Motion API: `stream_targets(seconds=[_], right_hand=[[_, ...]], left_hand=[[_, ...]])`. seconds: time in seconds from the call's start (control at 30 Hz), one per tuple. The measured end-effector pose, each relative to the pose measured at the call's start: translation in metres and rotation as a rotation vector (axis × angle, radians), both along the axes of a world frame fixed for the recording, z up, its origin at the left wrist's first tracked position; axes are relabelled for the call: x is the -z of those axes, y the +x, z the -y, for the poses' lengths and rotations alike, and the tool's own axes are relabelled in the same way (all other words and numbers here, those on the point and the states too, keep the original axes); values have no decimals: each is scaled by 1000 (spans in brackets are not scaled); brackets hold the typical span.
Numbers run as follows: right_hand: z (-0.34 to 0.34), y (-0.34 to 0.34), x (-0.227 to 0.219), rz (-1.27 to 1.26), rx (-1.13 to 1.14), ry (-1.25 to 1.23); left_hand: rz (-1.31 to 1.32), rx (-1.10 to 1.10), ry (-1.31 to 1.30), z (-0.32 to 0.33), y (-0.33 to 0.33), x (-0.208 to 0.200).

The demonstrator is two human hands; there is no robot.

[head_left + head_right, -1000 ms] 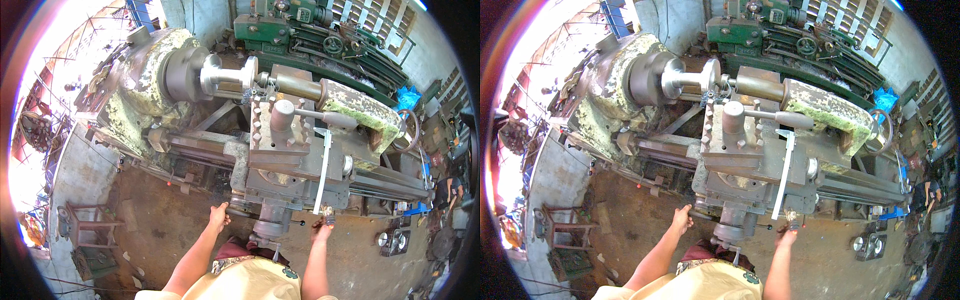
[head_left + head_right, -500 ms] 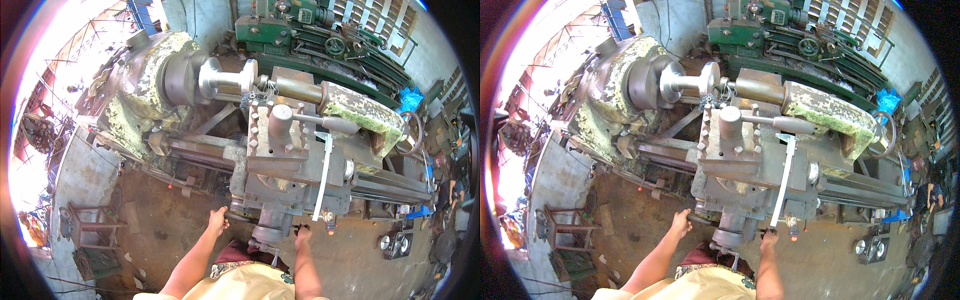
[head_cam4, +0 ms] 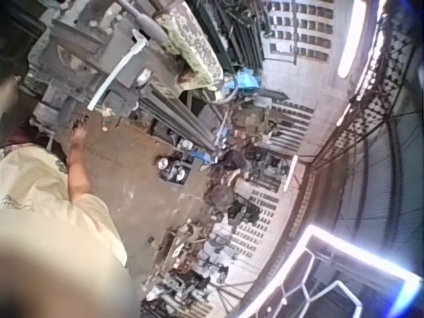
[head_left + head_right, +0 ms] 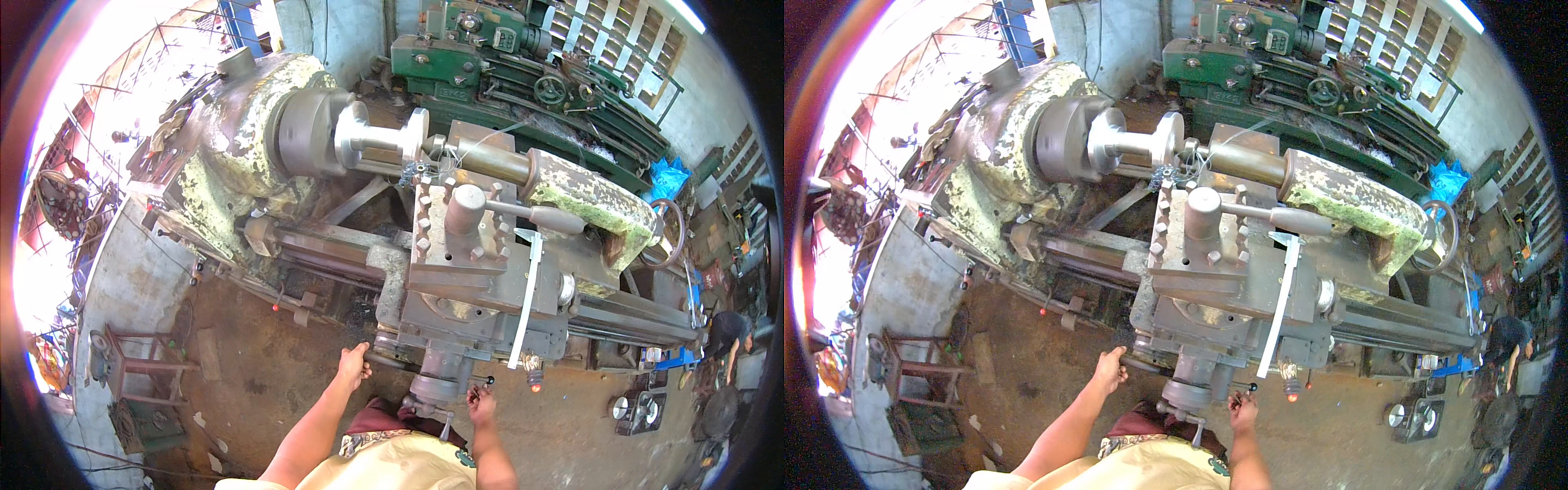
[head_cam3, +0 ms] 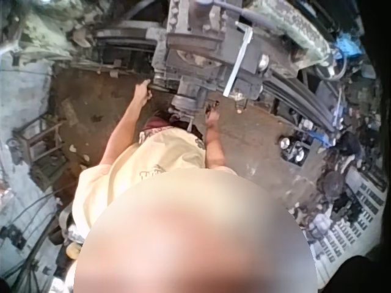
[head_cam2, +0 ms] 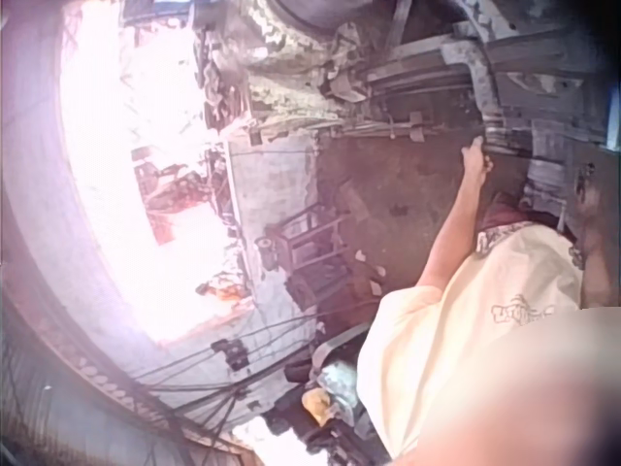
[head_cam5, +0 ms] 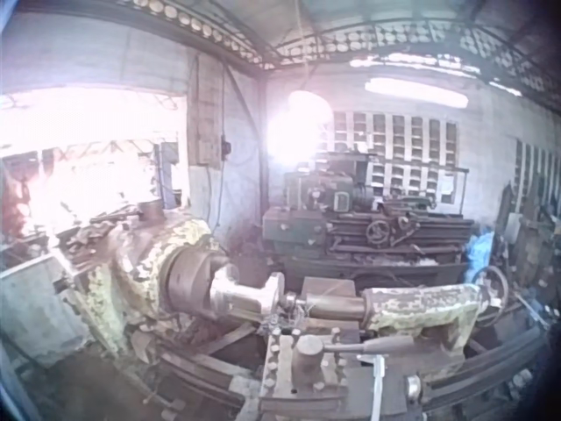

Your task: The person operates a metal lathe, adjusting the tool post and carriage while a cylindrical workpiece rotates. They periodically stop the machine to measure the workpiece with a vernier caliper and then resume cutting. The person also uses a wire brush to clear metal shavings from the work area.

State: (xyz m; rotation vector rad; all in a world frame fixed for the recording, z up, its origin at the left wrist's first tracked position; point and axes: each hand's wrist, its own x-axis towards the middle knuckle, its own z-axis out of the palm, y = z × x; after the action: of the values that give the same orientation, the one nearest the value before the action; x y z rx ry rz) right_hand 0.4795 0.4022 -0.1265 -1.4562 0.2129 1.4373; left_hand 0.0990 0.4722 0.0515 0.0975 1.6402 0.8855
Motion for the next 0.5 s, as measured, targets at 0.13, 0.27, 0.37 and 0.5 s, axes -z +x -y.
stream_targets(seconds=[0.13, 0.27, 0.37, 0.5], right_hand=[[0, 4, 5, -82, 25, 102], [-2, 3, 9, -91, 0, 197], [-5, -3, 4, -112, 52, 205], [-11, -10, -13, -76, 117, 115]], left_hand=[[0, 16, -1, 1, -3, 4], [26, 31, 17, -1, -7, 7], [3, 10, 52, 3, -3, 8], [-171, -64, 177, 30, 24, 8]])
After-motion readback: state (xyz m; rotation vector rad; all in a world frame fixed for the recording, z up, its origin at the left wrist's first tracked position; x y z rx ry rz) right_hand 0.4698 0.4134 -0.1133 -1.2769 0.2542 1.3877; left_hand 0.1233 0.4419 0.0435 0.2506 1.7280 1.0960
